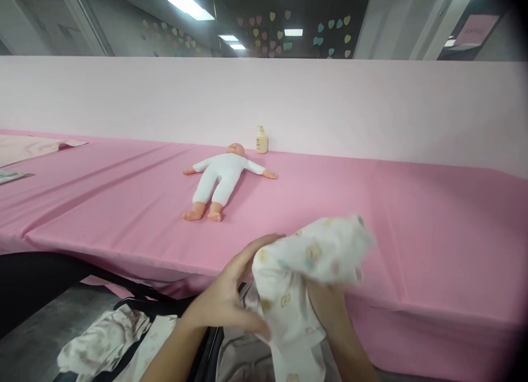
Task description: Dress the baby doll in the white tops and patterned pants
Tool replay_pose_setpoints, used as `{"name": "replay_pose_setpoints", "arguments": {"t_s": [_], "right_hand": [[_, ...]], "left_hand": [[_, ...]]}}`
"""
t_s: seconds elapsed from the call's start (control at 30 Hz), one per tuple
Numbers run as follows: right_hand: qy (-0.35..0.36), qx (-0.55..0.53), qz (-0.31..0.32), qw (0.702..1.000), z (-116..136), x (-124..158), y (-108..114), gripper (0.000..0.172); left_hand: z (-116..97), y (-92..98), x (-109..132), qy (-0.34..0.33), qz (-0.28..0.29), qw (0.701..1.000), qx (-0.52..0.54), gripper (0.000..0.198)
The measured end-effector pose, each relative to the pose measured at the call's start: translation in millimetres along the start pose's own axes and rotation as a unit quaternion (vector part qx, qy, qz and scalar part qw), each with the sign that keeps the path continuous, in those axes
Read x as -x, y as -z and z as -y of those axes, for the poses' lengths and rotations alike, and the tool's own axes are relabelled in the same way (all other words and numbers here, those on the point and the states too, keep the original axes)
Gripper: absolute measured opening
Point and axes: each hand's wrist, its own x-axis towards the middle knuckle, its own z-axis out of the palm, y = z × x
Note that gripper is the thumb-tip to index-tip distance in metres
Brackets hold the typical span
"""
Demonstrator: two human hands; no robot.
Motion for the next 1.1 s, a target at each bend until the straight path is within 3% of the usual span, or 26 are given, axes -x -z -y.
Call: {"name": "replay_pose_setpoints", "arguments": {"t_s": [0.07, 0.13, 0.27, 0.33, 0.4, 0.53, 0.63, 0.77, 0.83, 0.93, 1.0, 1.1], "right_hand": [[-0.077, -0.061, 0.019, 0.995, 0.6, 2.2, -8.8, 0.027], [-0.143, -0.119, 0.021, 0.982, 1.2, 5.1, -15.1, 0.032], [-0.142, -0.116, 0.017, 0.983, 2.4, 11.3, -15.7, 0.035], [-0.090, -0.100, 0.023, 0.991, 1.0, 13.4, -10.5, 0.031], [0.008, -0.102, 0.057, 0.993, -3.3, 13.6, -2.7, 0.025], [0.185, -0.117, 0.170, 0.961, -16.0, 6.4, 16.1, 0.013], [0.286, -0.029, 0.201, 0.937, -22.2, -1.5, 27.6, 0.018], [0.363, 0.089, 0.120, 0.920, -26.2, -2.1, 28.2, 0.022], [0.364, 0.129, 0.059, 0.920, -28.9, 3.6, 20.0, 0.024], [0.318, 0.165, -0.004, 0.933, -32.7, 14.6, 2.6, 0.030], [0.281, 0.158, -0.023, 0.946, -34.1, 20.2, -7.2, 0.029], [0.223, 0.090, 0.000, 0.971, -35.5, 26.0, -15.9, 0.028]], "left_hand": [[15.6, -12.0, 2.9, 0.040, -0.098, 0.994, 0.009, 0.089], [25.9, -22.6, 5.2, 0.096, -0.139, 0.984, 0.060, 0.072], [29.1, -28.4, 12.2, 0.225, -0.058, 0.956, 0.179, 0.059], [28.7, -25.8, 16.1, 0.254, -0.031, 0.946, 0.200, 0.057], [31.3, -23.2, 18.1, 0.271, -0.053, 0.939, 0.205, 0.049], [39.4, -21.1, 14.6, 0.268, -0.132, 0.926, 0.231, 0.033], [39.6, -19.3, 11.1, 0.243, -0.117, 0.921, 0.283, 0.031], [36.6, -17.6, 15.7, 0.247, -0.084, 0.883, 0.389, 0.042], [35.4, -20.9, 19.6, 0.210, -0.075, 0.888, 0.401, 0.052], [34.2, -31.6, 22.9, 0.162, -0.081, 0.930, 0.321, 0.071], [35.1, -38.1, 24.2, 0.165, -0.109, 0.947, 0.251, 0.081], [40.4, -39.0, 28.8, 0.195, -0.184, 0.938, 0.219, 0.080]]}}
